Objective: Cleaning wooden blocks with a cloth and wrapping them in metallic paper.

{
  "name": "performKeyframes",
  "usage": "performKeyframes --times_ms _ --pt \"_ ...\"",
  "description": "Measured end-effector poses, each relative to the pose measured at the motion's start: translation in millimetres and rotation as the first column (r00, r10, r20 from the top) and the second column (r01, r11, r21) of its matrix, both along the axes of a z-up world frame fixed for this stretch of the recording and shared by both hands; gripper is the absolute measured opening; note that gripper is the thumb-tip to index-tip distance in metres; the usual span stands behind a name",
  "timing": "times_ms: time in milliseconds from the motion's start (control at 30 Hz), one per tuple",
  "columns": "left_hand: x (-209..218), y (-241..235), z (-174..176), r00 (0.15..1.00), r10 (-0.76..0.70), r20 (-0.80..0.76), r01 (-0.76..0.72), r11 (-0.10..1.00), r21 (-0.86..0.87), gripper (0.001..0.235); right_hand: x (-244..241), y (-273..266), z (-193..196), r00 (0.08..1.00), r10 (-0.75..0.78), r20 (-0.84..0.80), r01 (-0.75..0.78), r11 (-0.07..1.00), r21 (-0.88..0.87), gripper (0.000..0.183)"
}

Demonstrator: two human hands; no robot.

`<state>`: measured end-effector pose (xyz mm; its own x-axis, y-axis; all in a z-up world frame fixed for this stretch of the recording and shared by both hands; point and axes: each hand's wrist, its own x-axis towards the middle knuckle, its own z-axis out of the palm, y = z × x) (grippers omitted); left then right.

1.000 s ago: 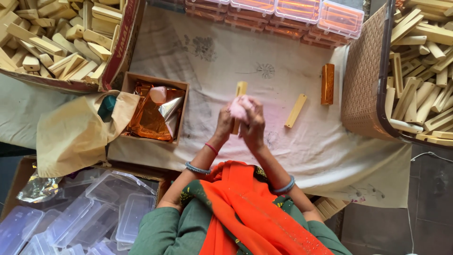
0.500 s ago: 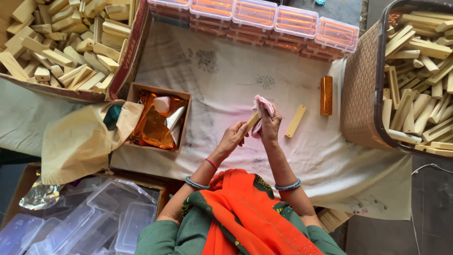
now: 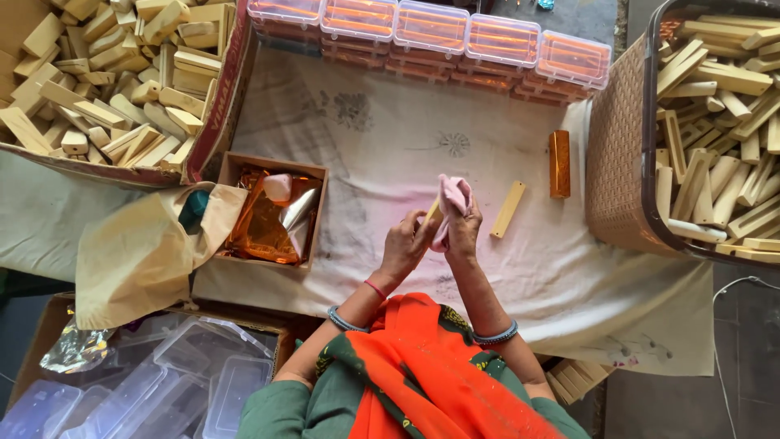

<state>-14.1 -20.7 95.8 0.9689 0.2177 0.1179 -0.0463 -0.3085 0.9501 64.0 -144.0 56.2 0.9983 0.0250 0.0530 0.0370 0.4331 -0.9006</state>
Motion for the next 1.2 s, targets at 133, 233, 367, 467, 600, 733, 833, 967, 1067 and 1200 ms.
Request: performKeyframes --times_ms 133,233,367,467,600,733,833,967,1067,1200 --pt "3.5 -1.5 -6.5 0.999 0.042 -0.013 -0.043 0.994 -0.102 0.042 -13.0 8.8 23.2 0.994 0.087 -0.066 -0.078 0.989 0.128 0.039" --pt "12.3 1.4 -25.4 0.992 0.124 0.025 -0.117 0.973 -0.198 0.042 -27.7 13.8 22.5 0.974 0.145 -0.174 -0.144 0.989 0.019 0.040" --pt "14.1 8.7 -44.3 0.983 0.181 -0.029 -0.182 0.953 -0.241 0.043 -56.6 14.8 18.1 0.969 0.175 -0.176 -0.193 0.977 -0.092 0.037" --pt "15.9 8.4 -47.9 0.976 0.216 0.025 -0.211 0.968 -0.137 0.044 -60.4 17.6 11.8 0.962 0.192 -0.193 -0.209 0.975 -0.070 0.034" --pt "16.1 9.0 -46.9 0.962 0.235 0.138 -0.231 0.972 -0.051 0.054 -59.2 17.6 9.3 0.953 0.185 -0.239 -0.196 0.980 -0.023 0.030" --pt "18.5 15.4 -65.2 0.992 0.115 -0.057 -0.128 0.893 -0.432 0.051 -39.4 6.7 28.8 0.964 0.160 -0.214 -0.163 0.987 0.003 0.026" --pt "15.5 15.8 -70.8 0.969 -0.119 -0.217 -0.080 0.680 -0.729 0.043 -21.1 -0.1 35.1 0.967 0.014 0.253 0.140 0.801 -0.582 0.032" --pt "16.4 17.6 -79.5 0.967 -0.148 -0.207 -0.064 0.646 -0.761 0.041 -22.9 -3.4 25.1 0.916 0.262 0.304 0.068 0.645 -0.761 0.043" --pt "17.6 29.5 -104.5 0.968 -0.119 -0.221 -0.095 0.641 -0.762 0.038 -38.1 -7.7 10.7 0.908 0.370 0.198 -0.061 0.581 -0.811 0.045" --pt "20.5 44.8 -122.5 0.965 -0.119 -0.234 -0.098 0.663 -0.742 0.037 -57.8 -17.0 30.3 0.764 0.632 0.133 -0.256 0.485 -0.836 0.049"
